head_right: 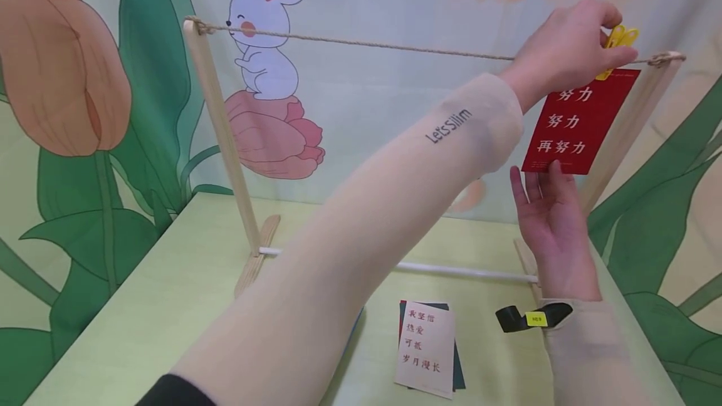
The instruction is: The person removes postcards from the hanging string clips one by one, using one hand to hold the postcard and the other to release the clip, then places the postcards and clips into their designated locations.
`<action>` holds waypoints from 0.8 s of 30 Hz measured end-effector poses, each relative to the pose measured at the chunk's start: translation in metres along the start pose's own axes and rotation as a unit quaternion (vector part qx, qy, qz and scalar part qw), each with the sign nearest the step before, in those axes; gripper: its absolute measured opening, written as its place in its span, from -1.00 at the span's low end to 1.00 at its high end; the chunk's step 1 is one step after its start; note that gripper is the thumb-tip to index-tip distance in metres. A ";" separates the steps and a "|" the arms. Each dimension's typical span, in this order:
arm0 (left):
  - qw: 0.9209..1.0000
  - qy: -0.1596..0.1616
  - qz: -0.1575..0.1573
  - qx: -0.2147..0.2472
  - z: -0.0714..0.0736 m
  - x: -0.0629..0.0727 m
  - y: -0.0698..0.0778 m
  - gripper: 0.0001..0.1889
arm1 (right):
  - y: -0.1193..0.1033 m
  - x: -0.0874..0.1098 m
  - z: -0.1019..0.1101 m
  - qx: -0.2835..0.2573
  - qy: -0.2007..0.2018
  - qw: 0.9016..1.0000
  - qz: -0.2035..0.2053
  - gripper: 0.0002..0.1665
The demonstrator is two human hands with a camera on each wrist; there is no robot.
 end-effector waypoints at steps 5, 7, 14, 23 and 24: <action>1.000 0.011 0.001 0.014 -0.001 -0.003 -0.001 -0.56 | 0.002 -0.001 0.000 0.004 -0.004 1.000 0.003 -0.47; 1.000 0.016 0.001 0.016 -0.002 -0.004 -0.001 -0.56 | 0.001 -0.001 0.000 0.003 -0.005 1.000 0.004 -0.47; 1.000 0.025 -0.010 0.013 -0.001 -0.005 0.002 -0.73 | -0.002 0.000 0.002 -0.005 -0.001 1.000 0.005 -0.50; 0.997 0.031 -0.039 0.055 0.008 0.001 0.003 -0.80 | -0.008 0.003 0.005 -0.007 0.019 1.000 0.017 -0.50; 0.997 0.032 -0.042 0.059 0.009 0.002 0.003 -0.80 | -0.009 0.004 0.006 -0.007 0.020 1.000 0.018 -0.49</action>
Point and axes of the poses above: each hand's wrist, its own x-axis away from the middle knuckle, its own z-axis out of the back of the hand, y = z × x, the point moved 8 cm from there along -x, towards the middle knuckle, and after that the axes turned 11 degrees about x, right-handed, at the moved point
